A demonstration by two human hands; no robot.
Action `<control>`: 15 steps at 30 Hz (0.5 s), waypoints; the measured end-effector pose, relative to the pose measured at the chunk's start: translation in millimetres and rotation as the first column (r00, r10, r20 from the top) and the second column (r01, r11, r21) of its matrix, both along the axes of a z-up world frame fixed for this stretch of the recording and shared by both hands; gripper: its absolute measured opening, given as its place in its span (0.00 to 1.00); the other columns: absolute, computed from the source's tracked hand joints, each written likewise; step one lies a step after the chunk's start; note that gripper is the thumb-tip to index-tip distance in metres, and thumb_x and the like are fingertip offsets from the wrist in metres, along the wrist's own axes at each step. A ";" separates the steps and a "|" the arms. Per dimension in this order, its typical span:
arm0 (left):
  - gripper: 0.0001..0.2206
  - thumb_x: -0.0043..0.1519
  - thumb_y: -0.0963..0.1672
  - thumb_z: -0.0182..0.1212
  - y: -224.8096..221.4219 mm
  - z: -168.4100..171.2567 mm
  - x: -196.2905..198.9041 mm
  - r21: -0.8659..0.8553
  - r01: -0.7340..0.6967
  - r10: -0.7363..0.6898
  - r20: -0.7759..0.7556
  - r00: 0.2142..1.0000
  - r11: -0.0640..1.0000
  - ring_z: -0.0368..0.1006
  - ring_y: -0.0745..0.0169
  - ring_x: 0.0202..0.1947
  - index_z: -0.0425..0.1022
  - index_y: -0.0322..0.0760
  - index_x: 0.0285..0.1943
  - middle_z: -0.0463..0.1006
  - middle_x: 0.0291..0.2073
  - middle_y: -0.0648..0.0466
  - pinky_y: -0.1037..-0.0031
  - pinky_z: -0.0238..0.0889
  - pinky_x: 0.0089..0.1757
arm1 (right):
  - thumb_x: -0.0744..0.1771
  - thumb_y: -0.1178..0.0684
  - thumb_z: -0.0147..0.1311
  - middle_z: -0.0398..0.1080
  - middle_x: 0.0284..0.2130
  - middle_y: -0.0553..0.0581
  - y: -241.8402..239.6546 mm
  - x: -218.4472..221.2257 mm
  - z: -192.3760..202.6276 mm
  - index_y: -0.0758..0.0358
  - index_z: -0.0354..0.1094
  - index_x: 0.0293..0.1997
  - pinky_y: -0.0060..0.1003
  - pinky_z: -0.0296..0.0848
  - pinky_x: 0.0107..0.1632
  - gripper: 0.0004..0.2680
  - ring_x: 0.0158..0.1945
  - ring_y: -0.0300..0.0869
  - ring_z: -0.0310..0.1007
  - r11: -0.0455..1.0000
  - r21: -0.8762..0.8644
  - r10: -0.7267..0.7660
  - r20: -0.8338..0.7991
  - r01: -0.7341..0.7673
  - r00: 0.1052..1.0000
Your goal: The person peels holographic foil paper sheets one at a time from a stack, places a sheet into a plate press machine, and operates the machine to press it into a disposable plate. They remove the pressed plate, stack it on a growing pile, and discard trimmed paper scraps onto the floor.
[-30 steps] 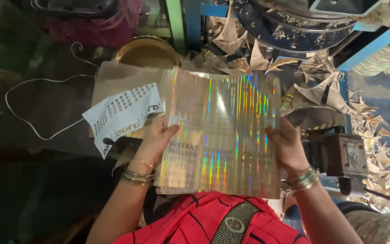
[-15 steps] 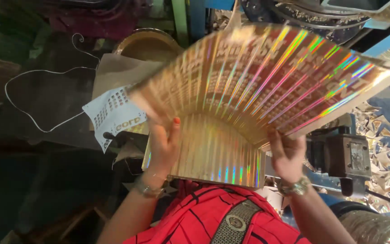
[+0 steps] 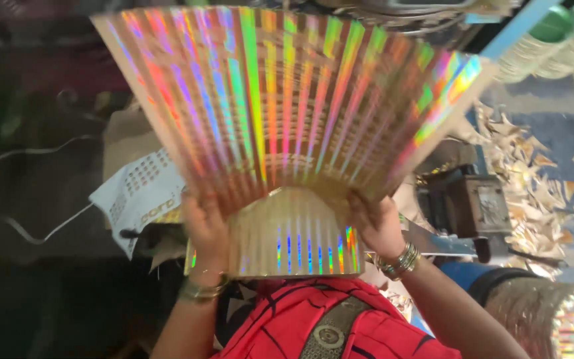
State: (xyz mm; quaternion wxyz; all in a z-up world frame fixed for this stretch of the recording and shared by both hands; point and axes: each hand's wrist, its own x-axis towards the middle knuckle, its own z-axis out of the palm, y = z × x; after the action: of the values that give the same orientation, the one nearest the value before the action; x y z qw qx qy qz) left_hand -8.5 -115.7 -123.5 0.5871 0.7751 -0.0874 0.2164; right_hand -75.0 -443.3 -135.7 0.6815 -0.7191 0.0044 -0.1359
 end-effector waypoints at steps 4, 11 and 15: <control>0.13 0.73 0.46 0.52 17.7 46.0 1.6 -0.210 -0.005 -0.050 -0.260 0.964 0.978 0.65 0.58 0.28 0.65 0.30 0.59 0.68 0.29 0.50 0.64 0.60 0.34 | 0.67 0.61 0.52 0.77 0.46 0.53 -13.9 -18.8 81.1 0.65 0.55 0.64 0.30 0.76 0.48 0.17 0.47 0.33 0.77 0.993 -0.117 0.007 -0.089 -0.018 0.996; 0.12 0.67 0.46 0.54 67.5 -5.0 8.8 0.512 -0.028 0.264 -0.395 0.880 0.859 0.77 0.42 0.38 0.72 0.37 0.56 0.79 0.36 0.41 0.55 0.68 0.41 | 0.66 0.61 0.62 0.75 0.54 0.62 -96.4 -113.3 134.5 0.63 0.71 0.59 0.39 0.74 0.54 0.15 0.55 0.51 0.76 0.460 -0.777 -0.463 0.203 0.430 0.863; 0.12 0.68 0.46 0.53 62.6 -5.9 5.4 0.703 -0.029 0.405 -0.376 0.833 0.711 0.74 0.28 0.43 0.73 0.37 0.56 0.79 0.42 0.37 0.47 0.65 0.42 | 0.70 0.67 0.53 0.77 0.47 0.62 -165.5 -168.3 99.3 0.68 0.71 0.52 0.40 0.74 0.56 0.06 0.52 0.47 0.77 0.247 -0.771 -0.552 0.386 0.587 0.739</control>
State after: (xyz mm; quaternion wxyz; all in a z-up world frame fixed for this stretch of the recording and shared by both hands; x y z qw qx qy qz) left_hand -3.0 -53.0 -129.4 0.2383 0.9663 0.0928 0.0296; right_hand -243.3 -608.8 -36.3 0.1320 -0.9021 0.1833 -0.3678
